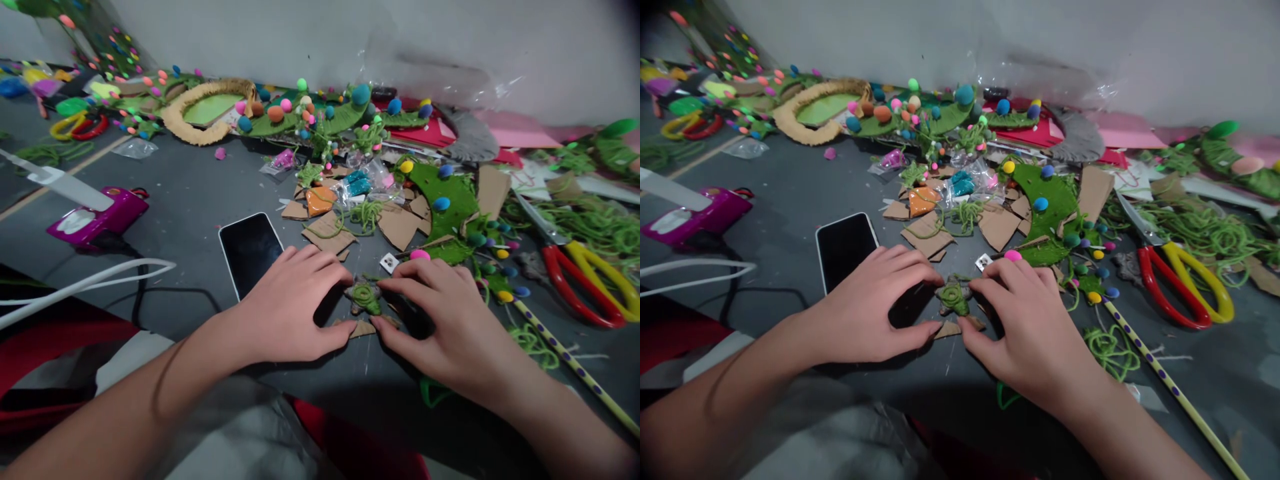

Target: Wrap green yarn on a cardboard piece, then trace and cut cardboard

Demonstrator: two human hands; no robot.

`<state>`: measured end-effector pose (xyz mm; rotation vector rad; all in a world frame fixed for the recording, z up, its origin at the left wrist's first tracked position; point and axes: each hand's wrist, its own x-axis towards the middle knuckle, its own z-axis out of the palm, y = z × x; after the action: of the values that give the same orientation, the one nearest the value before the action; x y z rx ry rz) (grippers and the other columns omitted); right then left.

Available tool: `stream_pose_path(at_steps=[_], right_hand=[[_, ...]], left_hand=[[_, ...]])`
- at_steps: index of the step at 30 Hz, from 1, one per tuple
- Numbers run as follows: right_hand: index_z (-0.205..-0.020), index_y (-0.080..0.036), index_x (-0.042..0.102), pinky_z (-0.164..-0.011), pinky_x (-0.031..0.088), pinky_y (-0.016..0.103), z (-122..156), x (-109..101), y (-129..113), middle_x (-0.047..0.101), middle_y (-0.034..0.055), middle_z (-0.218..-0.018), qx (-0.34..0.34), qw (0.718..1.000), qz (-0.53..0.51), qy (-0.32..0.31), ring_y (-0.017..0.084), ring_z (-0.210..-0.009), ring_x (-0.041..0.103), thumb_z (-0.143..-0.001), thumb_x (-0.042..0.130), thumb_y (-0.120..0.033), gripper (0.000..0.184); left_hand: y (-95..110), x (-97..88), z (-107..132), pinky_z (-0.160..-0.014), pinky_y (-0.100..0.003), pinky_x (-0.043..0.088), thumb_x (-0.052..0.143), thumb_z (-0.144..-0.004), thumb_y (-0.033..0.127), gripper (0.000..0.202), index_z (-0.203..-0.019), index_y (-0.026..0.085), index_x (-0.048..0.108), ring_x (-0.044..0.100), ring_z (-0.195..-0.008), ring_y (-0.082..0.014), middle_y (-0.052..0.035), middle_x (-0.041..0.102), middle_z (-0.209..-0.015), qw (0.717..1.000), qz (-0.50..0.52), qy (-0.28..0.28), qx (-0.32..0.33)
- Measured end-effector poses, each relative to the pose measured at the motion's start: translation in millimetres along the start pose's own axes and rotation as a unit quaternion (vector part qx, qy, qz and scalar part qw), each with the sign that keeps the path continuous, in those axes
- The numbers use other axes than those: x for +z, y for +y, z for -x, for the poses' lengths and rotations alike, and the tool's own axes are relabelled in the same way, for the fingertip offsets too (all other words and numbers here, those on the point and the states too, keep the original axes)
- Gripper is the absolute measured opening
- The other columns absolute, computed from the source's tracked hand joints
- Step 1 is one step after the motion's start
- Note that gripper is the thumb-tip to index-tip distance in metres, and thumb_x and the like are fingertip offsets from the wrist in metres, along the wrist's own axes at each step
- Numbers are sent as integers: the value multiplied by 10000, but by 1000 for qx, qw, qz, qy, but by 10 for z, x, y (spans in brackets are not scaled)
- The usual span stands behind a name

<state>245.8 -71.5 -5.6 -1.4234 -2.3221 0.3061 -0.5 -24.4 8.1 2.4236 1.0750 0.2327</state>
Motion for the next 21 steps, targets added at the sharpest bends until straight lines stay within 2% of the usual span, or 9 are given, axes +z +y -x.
stream_pose_path(at_steps=[4, 9, 14, 17, 21], right_hand=[[-1112, -177, 751, -891, 412, 457, -17, 23, -20, 692, 111, -1143, 13, 1000, -4, 9, 305, -1097, 675, -917, 723, -312, 238], [-1085, -185, 738, -877, 421, 446, -21, 37, -7, 688, 96, -1117, 13, 999, 6, 34, 309, -1109, 684, -913, 738, -339, 231], [-1107, -178, 726, -873, 439, 455, -16, 32, -3, 695, 108, -1137, -2, 998, 2, 65, 321, -1127, 692, -912, 751, -326, 247], [-1121, -176, 722, -873, 456, 465, -6, 22, 5, 701, 114, -1143, -6, 997, -1, 77, 332, -1131, 693, -907, 771, -318, 261], [-1156, -167, 725, -899, 495, 496, -2, -1, 33, 695, 128, -1161, -17, 996, -19, 84, 332, -1124, 689, -918, 804, -343, 306]], left_hand=[[21, 37, -8, -911, -487, 420, 688, -919, 517, 385, -1105, 180, 692, 608, -1092, -314, -84, 708, -1129, 1000, -2, 14, -20], [58, 72, -34, -893, -476, 422, 685, -923, 446, 295, -1063, 187, 710, 616, -1073, -297, -56, 717, -1088, 997, -15, 39, -61], [71, 72, -59, -912, -479, 420, 731, -890, 459, 310, -1054, 196, 719, 629, -1082, -297, -40, 730, -1074, 996, 11, 43, -81], [55, 64, -59, -892, -466, 419, 741, -892, 450, 284, -1037, 207, 723, 636, -1053, -289, -30, 730, -1030, 995, 29, 61, -77], [12, 39, -43, -876, -440, 429, 761, -870, 386, 226, -991, 201, 713, 648, -1034, -264, -15, 718, -982, 991, 48, 112, -48]])
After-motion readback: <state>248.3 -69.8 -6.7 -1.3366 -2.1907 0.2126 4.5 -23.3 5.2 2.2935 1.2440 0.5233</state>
